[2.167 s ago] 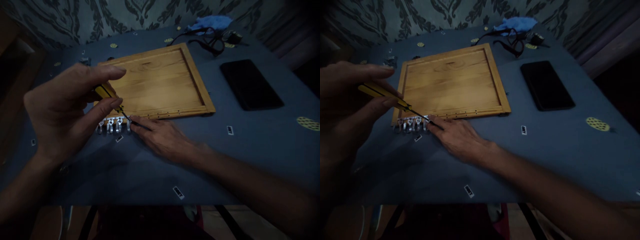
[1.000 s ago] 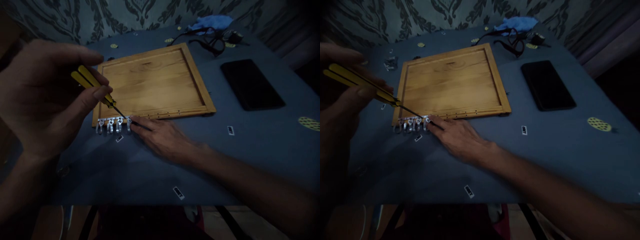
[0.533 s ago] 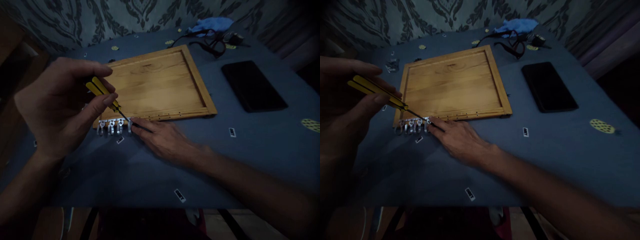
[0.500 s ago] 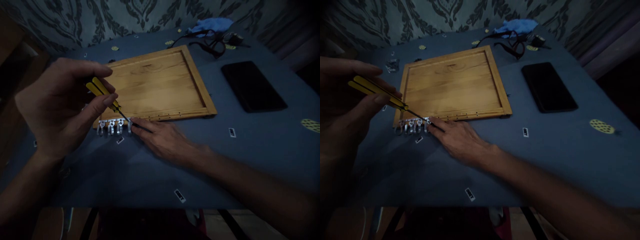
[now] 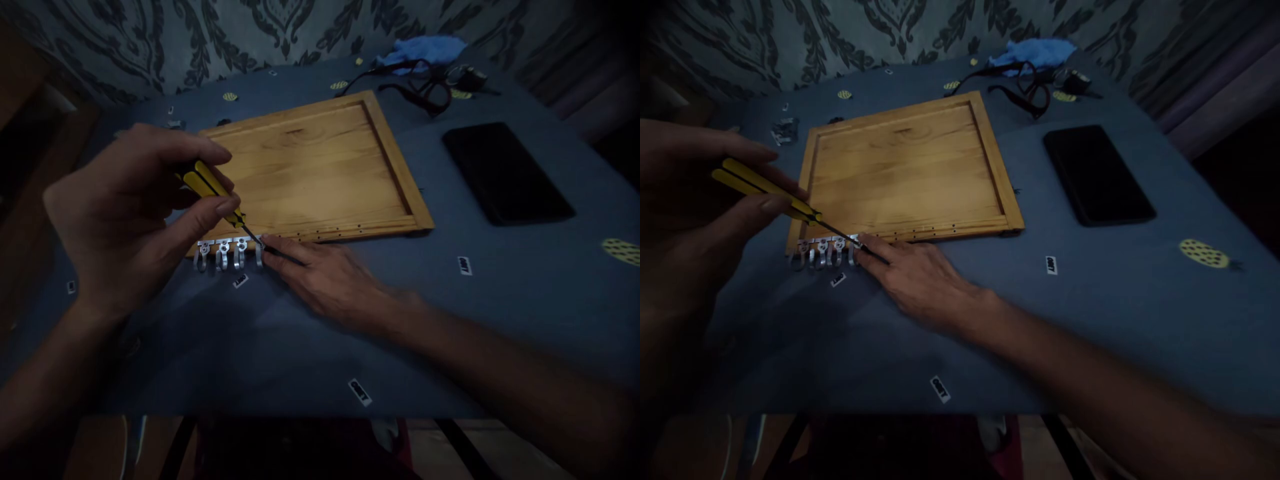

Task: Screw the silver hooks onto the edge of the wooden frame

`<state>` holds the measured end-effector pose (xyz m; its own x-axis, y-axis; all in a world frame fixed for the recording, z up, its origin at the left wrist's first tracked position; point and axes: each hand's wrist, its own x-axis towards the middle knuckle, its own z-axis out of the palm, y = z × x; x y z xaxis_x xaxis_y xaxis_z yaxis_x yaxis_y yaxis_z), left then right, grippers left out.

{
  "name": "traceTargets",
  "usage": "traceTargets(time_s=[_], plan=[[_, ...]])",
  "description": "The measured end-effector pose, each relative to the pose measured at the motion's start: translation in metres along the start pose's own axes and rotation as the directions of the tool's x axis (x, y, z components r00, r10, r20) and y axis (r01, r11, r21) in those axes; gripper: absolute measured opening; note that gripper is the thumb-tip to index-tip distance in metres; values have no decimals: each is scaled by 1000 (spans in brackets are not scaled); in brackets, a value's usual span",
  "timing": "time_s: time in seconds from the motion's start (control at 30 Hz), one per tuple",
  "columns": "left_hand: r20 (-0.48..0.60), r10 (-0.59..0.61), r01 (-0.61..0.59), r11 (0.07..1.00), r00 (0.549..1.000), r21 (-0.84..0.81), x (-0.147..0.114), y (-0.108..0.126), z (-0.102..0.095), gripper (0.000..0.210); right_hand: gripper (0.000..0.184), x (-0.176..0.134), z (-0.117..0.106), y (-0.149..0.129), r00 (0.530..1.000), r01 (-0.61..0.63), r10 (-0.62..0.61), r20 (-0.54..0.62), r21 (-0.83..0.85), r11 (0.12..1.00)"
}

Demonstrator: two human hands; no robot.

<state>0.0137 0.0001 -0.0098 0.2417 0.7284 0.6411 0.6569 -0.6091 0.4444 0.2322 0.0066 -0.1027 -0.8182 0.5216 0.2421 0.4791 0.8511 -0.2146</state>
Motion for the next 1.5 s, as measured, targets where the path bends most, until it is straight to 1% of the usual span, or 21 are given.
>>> traceTargets(time_s=[0.03,0.1,0.23,0.33,0.43,0.57,0.7,0.8,0.9,1.03,1.17,1.3,1.37,1.43,1.5], plan=[[12,-38,37,999,999,25,0,1,0,34,51,0,0,0,1000,-2,2,-5,2,1000],[16,-66,65,996,998,66,1,1,-1,33,52,0,1,0,1000,-5,5,-2,4,1000],[47,13,-16,998,999,68,2,-2,-2,35,54,1,-1,1,1000,-5,5,19,7,1000],[17,31,-32,999,999,19,3,-3,-1,35,52,1,-2,0,1000,-8,7,24,14,1000],[4,-25,25,1000,1000,10,4,0,-1,29,50,1,-2,-1,1000,-20,19,23,13,1000],[72,-57,58,998,996,-6,3,3,-2,31,52,1,-1,-1,1000,-8,7,10,13,1000],[105,6,1,998,995,-68,2,3,0,42,54,2,-3,-1,1000,-24,24,18,12,1000],[80,54,-48,996,995,-78,1,2,3,45,52,2,-4,-2,1000,-19,18,23,18,1000],[35,99,-98,995,995,-24,1,-1,5,41,51,1,-3,-1,1000,-12,12,15,18,1000],[21,59,-60,997,998,42,1,-2,1,38,52,1,-2,-1,1000,-16,16,15,5,1000],[70,45,-52,994,997,99,3,0,-4,42,52,1,-4,-2,999,-26,26,28,2,1000],[57,-13,9,998,998,69,3,4,-4,40,52,1,-2,-1,1000,-16,16,-4,17,1000],[60,-6,2,998,998,56,3,5,-3,42,52,1,-2,-1,1000,-16,17,-10,27,1000],[81,20,-23,999,996,35,3,5,-3,45,53,2,-3,-2,1000,-25,25,14,27,999],[92,4,-5,1000,996,15,2,6,-4,46,53,2,-5,-3,998,-44,43,49,24,999]])
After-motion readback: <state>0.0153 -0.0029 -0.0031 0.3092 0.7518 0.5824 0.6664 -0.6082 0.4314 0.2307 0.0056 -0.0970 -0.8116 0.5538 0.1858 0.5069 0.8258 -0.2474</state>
